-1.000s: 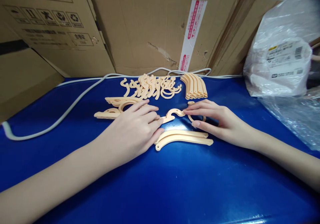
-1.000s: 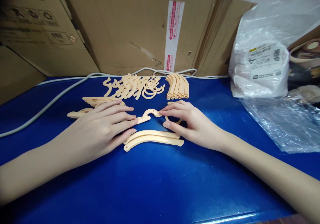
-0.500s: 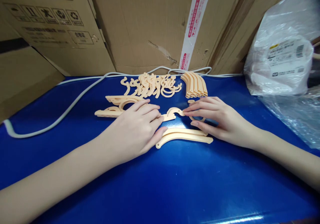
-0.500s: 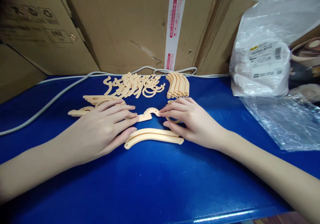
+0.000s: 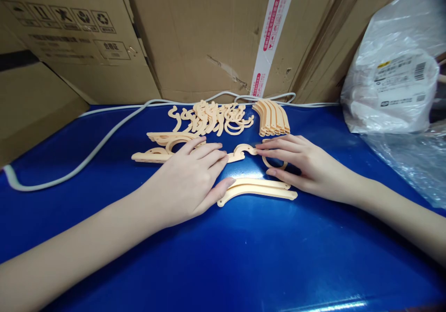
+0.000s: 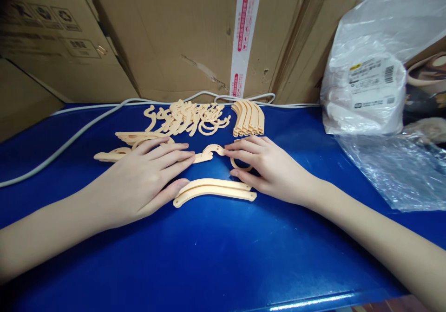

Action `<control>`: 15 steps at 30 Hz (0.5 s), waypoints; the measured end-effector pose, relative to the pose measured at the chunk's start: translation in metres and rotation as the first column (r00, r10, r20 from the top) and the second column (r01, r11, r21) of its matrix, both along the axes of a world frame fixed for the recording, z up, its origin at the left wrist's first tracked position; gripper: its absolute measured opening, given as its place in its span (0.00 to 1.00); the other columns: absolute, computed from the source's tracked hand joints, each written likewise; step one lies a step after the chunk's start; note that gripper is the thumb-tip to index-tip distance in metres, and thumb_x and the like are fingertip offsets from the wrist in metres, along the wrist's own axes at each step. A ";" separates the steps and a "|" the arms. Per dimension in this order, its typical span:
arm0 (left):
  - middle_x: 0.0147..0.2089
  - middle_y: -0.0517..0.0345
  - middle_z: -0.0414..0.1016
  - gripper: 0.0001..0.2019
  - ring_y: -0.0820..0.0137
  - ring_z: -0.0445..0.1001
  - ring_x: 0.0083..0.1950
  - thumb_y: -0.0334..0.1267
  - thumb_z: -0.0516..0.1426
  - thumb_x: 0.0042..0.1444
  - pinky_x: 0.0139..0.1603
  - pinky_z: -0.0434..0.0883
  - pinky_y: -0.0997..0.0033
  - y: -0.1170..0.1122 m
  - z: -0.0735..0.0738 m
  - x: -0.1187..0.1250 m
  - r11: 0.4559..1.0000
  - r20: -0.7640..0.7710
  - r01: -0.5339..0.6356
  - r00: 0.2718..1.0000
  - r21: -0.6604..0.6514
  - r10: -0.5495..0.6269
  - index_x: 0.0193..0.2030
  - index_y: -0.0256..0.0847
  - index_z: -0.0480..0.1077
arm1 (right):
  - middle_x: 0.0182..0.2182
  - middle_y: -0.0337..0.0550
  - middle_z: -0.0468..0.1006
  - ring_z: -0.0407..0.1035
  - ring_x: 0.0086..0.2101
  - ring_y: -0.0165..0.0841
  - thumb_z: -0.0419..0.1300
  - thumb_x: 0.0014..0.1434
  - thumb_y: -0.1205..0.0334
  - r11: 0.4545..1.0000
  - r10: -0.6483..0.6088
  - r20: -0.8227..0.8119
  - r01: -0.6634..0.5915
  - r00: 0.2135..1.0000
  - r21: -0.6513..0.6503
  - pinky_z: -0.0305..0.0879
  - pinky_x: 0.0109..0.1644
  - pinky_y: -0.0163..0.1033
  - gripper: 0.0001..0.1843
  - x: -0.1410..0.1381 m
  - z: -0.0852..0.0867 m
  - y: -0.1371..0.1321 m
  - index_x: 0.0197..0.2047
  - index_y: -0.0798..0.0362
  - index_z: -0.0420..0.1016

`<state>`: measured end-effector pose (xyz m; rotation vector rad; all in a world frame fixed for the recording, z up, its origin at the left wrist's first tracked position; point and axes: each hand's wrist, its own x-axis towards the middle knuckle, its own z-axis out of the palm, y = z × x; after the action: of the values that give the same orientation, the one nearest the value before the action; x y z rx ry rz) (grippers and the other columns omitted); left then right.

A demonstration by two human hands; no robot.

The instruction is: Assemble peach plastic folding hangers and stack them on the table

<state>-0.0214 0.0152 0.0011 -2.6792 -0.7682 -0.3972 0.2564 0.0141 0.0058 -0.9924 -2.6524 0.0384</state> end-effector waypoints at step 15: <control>0.52 0.43 0.80 0.31 0.51 0.74 0.57 0.50 0.38 0.72 0.62 0.64 0.46 0.004 -0.004 0.001 0.999 0.031 0.006 1.000 0.031 -0.007 0.54 0.28 0.75 | 0.55 0.53 0.75 0.69 0.53 0.42 0.54 0.69 0.59 0.999 0.037 -0.013 -0.037 0.999 0.010 0.64 0.56 0.50 0.17 0.000 0.002 0.000 0.56 0.54 0.74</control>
<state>-0.0206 0.0188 -0.0026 -2.6533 -0.7557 -0.4492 0.2569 0.0140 0.0078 -0.9365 -2.6566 0.0401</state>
